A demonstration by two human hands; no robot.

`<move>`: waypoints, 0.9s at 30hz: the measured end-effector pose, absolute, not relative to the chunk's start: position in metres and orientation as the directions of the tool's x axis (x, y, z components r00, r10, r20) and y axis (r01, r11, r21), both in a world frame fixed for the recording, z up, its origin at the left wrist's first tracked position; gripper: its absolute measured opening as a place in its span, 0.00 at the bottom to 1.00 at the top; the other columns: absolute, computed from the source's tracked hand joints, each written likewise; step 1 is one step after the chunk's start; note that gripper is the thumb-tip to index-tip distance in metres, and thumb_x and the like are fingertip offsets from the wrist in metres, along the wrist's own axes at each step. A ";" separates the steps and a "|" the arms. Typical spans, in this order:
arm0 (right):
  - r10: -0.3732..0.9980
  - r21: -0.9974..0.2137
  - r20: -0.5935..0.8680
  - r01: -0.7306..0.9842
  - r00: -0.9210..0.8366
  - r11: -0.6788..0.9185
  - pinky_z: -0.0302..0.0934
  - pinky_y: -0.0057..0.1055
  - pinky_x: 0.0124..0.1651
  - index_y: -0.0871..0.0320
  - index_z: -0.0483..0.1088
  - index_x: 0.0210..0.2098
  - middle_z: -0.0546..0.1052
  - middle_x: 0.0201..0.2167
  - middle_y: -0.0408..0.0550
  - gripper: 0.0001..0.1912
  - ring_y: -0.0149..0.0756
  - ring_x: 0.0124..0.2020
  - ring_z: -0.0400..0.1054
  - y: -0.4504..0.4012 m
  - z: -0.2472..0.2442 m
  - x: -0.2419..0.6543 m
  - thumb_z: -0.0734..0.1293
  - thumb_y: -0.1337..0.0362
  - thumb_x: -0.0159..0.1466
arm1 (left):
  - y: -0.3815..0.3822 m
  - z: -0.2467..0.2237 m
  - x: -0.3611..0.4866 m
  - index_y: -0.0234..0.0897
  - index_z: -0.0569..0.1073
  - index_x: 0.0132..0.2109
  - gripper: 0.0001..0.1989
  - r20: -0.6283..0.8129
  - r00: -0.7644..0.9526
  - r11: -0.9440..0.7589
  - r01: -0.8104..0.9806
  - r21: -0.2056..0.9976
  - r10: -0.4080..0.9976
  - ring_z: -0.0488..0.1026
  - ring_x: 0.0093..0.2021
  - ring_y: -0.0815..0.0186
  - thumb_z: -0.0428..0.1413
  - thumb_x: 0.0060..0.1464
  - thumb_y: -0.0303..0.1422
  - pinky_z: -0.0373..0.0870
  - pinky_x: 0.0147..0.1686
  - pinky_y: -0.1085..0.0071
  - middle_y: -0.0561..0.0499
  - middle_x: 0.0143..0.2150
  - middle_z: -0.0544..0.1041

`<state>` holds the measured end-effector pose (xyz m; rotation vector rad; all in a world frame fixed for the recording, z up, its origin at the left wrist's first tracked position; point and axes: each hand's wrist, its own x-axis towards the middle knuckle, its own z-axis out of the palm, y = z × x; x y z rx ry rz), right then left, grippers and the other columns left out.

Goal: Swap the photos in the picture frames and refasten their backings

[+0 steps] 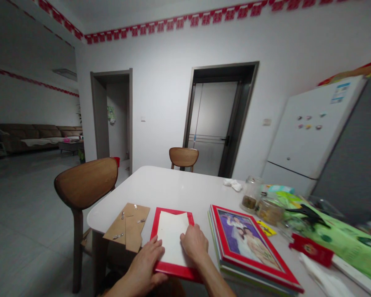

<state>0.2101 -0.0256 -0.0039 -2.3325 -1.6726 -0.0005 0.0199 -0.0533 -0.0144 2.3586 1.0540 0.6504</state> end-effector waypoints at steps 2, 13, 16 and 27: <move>0.931 -0.204 0.175 0.937 0.319 -0.283 0.56 0.35 0.36 0.63 0.66 0.39 0.69 0.37 0.58 0.16 0.42 0.37 0.66 -0.026 -0.004 0.210 0.56 0.62 0.54 | -0.050 -0.014 0.008 0.35 0.62 0.53 0.32 0.212 0.604 -0.594 0.548 0.589 0.768 0.49 0.58 0.57 0.59 0.37 0.31 0.46 0.55 0.59 0.41 0.57 0.56; 0.886 -0.224 0.379 0.955 0.268 -0.193 0.51 0.42 0.44 0.61 0.59 0.50 0.61 0.51 0.59 0.24 0.49 0.48 0.56 -0.022 -0.013 0.193 0.58 0.68 0.53 | 0.021 -0.038 -0.097 0.39 0.62 0.51 0.30 0.242 0.245 -0.308 0.912 0.272 0.939 0.51 0.58 0.61 0.49 0.37 0.20 0.46 0.54 0.60 0.48 0.57 0.58; 0.909 -0.446 0.392 0.894 0.146 0.049 0.49 0.38 0.49 0.59 0.66 0.44 0.65 0.48 0.55 0.18 0.44 0.49 0.56 -0.024 -0.008 0.168 0.58 0.66 0.54 | 0.025 -0.047 -0.098 0.42 0.64 0.50 0.27 0.286 0.305 -0.381 0.886 0.264 0.908 0.53 0.57 0.65 0.45 0.41 0.18 0.50 0.54 0.64 0.53 0.56 0.61; 0.896 -0.822 0.428 0.464 0.121 0.330 0.54 0.36 0.50 0.57 0.70 0.40 0.72 0.42 0.51 0.20 0.40 0.44 0.63 -0.043 0.038 0.121 0.65 0.57 0.49 | -0.003 0.001 -0.049 0.43 0.67 0.48 0.19 0.577 0.254 -0.593 0.604 0.532 0.776 0.56 0.55 0.63 0.43 0.50 0.25 0.53 0.54 0.63 0.52 0.51 0.67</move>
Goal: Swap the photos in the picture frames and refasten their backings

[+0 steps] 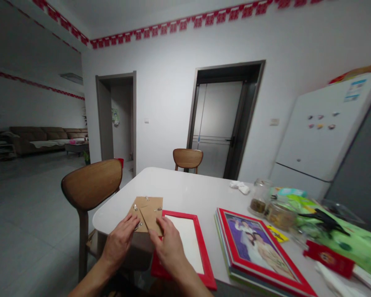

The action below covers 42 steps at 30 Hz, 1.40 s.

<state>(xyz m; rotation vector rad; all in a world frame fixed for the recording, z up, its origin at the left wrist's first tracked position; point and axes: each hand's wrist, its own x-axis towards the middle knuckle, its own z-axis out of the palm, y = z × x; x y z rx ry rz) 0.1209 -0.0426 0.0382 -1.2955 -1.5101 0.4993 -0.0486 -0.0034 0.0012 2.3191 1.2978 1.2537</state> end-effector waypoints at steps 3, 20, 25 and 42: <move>0.880 -0.811 0.436 0.507 0.190 0.293 0.54 0.39 0.51 0.54 0.72 0.35 0.72 0.42 0.50 0.17 0.42 0.45 0.63 -0.061 0.036 0.156 0.67 0.57 0.45 | -0.022 0.000 -0.013 0.43 0.69 0.46 0.17 0.550 0.262 -0.609 0.373 0.700 0.793 0.58 0.54 0.60 0.47 0.49 0.26 0.52 0.54 0.61 0.50 0.50 0.68; 0.903 -0.598 0.420 0.776 0.091 0.200 0.54 0.38 0.48 0.55 0.72 0.37 0.71 0.41 0.53 0.16 0.42 0.44 0.62 -0.076 -0.036 0.226 0.64 0.60 0.49 | -0.051 -0.016 0.040 0.43 0.70 0.43 0.13 0.417 0.504 -0.639 0.430 0.638 0.756 0.64 0.50 0.57 0.50 0.49 0.29 0.48 0.53 0.53 0.46 0.47 0.71; 0.913 -0.487 0.408 0.850 0.019 0.200 0.54 0.37 0.47 0.56 0.70 0.40 0.70 0.43 0.53 0.16 0.42 0.45 0.60 -0.075 -0.035 0.220 0.61 0.60 0.52 | -0.049 -0.020 0.028 0.41 0.69 0.45 0.16 0.381 0.565 -0.665 0.474 0.576 0.732 0.62 0.51 0.57 0.53 0.47 0.36 0.44 0.55 0.54 0.45 0.50 0.68; 0.966 -0.226 0.258 0.972 -0.011 0.071 0.53 0.29 0.41 0.59 0.70 0.31 0.68 0.36 0.53 0.15 0.36 0.36 0.62 -0.025 -0.016 0.219 0.52 0.66 0.57 | -0.043 -0.019 0.016 0.32 0.61 0.52 0.33 0.219 0.572 -0.596 0.637 0.488 0.791 0.60 0.52 0.59 0.59 0.38 0.40 0.47 0.55 0.64 0.42 0.51 0.66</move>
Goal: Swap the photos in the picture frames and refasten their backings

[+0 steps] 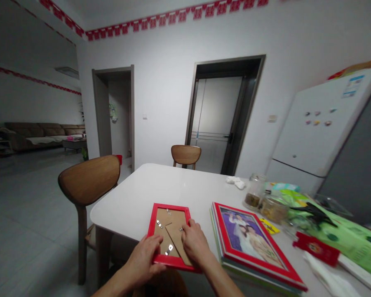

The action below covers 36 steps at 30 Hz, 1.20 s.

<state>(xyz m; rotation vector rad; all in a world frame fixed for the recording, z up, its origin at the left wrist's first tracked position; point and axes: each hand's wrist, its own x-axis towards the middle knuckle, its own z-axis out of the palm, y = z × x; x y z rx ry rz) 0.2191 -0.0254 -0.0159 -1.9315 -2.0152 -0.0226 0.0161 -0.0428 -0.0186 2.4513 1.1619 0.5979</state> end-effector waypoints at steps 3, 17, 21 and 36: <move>0.962 -0.258 0.274 0.962 -0.011 0.084 0.53 0.28 0.42 0.60 0.69 0.26 0.67 0.34 0.52 0.16 0.34 0.36 0.62 -0.028 -0.019 0.221 0.51 0.67 0.57 | -0.044 -0.018 0.016 0.32 0.61 0.52 0.33 0.205 0.566 -0.585 0.647 0.489 0.799 0.60 0.52 0.59 0.58 0.39 0.40 0.47 0.55 0.63 0.42 0.52 0.65; 0.885 -0.247 0.316 0.871 -0.341 0.424 0.49 0.36 0.49 0.50 0.69 0.38 0.66 0.44 0.46 0.14 0.38 0.47 0.56 -0.076 -0.008 0.182 0.54 0.63 0.59 | -0.034 -0.027 0.013 0.33 0.62 0.50 0.29 0.258 0.581 -0.623 0.610 0.489 0.772 0.63 0.46 0.59 0.57 0.40 0.39 0.58 0.48 0.66 0.46 0.45 0.69; 0.862 -0.234 0.313 0.847 -0.400 0.478 0.50 0.36 0.49 0.51 0.68 0.36 0.66 0.42 0.46 0.11 0.37 0.46 0.55 -0.081 -0.002 0.181 0.55 0.63 0.58 | -0.034 -0.026 0.011 0.35 0.62 0.50 0.28 0.265 0.588 -0.633 0.606 0.482 0.764 0.63 0.47 0.60 0.57 0.41 0.39 0.57 0.49 0.66 0.47 0.46 0.69; 0.933 -0.341 0.268 0.882 -0.239 0.324 0.52 0.32 0.45 0.57 0.64 0.46 0.68 0.41 0.52 0.18 0.36 0.43 0.59 -0.040 -0.004 0.170 0.53 0.63 0.59 | -0.043 -0.014 0.010 0.39 0.63 0.48 0.25 0.197 0.586 -0.587 0.605 0.538 0.786 0.63 0.43 0.60 0.56 0.39 0.34 0.58 0.46 0.66 0.50 0.44 0.68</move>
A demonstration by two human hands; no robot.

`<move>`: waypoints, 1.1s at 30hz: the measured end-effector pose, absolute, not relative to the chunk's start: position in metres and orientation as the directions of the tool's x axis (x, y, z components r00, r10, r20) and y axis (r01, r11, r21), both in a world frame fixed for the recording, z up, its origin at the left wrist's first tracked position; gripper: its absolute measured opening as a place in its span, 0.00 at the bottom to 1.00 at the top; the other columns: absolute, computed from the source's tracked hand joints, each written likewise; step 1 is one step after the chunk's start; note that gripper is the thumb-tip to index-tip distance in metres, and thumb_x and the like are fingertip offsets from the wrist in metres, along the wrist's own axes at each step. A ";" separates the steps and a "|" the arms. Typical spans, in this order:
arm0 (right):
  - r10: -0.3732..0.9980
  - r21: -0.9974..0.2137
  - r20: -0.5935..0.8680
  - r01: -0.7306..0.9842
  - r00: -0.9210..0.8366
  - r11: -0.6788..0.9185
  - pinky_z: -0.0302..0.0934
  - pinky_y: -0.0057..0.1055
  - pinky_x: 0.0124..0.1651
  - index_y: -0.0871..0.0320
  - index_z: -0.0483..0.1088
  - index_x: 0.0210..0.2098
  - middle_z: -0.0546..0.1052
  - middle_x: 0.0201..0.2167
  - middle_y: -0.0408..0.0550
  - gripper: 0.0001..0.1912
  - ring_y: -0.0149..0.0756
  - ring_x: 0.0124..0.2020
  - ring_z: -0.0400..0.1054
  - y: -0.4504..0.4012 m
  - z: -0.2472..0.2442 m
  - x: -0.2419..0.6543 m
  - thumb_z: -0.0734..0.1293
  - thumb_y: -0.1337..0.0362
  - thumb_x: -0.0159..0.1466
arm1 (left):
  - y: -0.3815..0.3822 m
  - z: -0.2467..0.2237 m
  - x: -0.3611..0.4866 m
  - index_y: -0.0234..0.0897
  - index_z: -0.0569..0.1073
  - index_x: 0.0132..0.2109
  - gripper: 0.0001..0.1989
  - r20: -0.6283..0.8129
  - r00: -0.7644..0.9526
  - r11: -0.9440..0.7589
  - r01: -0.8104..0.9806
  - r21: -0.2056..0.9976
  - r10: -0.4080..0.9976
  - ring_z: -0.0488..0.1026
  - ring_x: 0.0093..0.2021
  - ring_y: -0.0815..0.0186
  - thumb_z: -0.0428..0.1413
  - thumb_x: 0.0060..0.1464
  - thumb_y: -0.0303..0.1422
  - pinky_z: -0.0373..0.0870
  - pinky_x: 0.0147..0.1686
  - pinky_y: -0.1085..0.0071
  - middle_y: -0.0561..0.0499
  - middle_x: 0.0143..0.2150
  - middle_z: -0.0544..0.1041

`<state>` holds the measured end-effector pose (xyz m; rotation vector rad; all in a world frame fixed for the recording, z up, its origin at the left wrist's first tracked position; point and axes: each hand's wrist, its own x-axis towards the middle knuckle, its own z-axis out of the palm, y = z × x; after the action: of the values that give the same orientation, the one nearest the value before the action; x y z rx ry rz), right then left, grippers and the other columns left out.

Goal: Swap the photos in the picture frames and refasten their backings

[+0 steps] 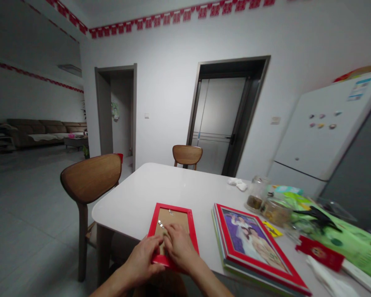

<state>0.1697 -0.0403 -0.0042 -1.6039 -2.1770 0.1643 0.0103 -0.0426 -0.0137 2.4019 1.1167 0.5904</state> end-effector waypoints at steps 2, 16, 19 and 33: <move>0.945 -0.282 0.249 0.918 -0.210 0.278 0.52 0.30 0.42 0.58 0.68 0.39 0.69 0.37 0.51 0.16 0.35 0.40 0.60 -0.020 -0.007 0.161 0.52 0.65 0.59 | -0.045 -0.011 0.009 0.39 0.63 0.46 0.24 0.191 0.601 -0.596 0.600 0.534 0.776 0.63 0.44 0.61 0.57 0.38 0.33 0.57 0.46 0.66 0.50 0.44 0.68; 0.931 -0.265 0.243 0.905 -0.272 0.333 0.50 0.27 0.41 0.57 0.70 0.32 0.71 0.35 0.48 0.11 0.33 0.39 0.61 -0.005 -0.013 0.159 0.56 0.65 0.57 | -0.043 -0.019 0.007 0.38 0.65 0.41 0.22 0.262 0.587 -0.618 0.559 0.553 0.766 0.64 0.42 0.61 0.60 0.35 0.33 0.60 0.43 0.69 0.51 0.42 0.69; 0.963 -0.338 0.257 0.927 -0.077 0.165 0.52 0.25 0.38 0.58 0.69 0.35 0.73 0.35 0.49 0.14 0.32 0.37 0.64 0.014 -0.013 0.168 0.54 0.64 0.58 | -0.046 -0.018 0.005 0.37 0.65 0.43 0.24 0.230 0.589 -0.604 0.582 0.544 0.775 0.64 0.41 0.61 0.60 0.35 0.34 0.59 0.44 0.68 0.50 0.41 0.69; 0.930 -0.400 0.192 0.891 0.312 -0.216 0.54 0.31 0.31 0.59 0.69 0.26 0.75 0.30 0.55 0.10 0.40 0.33 0.67 0.061 -0.020 0.186 0.60 0.61 0.52 | -0.047 -0.014 0.000 0.36 0.61 0.50 0.31 0.148 0.606 -0.573 0.604 0.554 0.781 0.62 0.49 0.59 0.59 0.37 0.35 0.49 0.54 0.63 0.45 0.49 0.67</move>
<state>0.1857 0.0614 -0.0203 -2.1496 -1.6146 0.1228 -0.0003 -0.0472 -0.0144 2.3807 1.0999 0.5279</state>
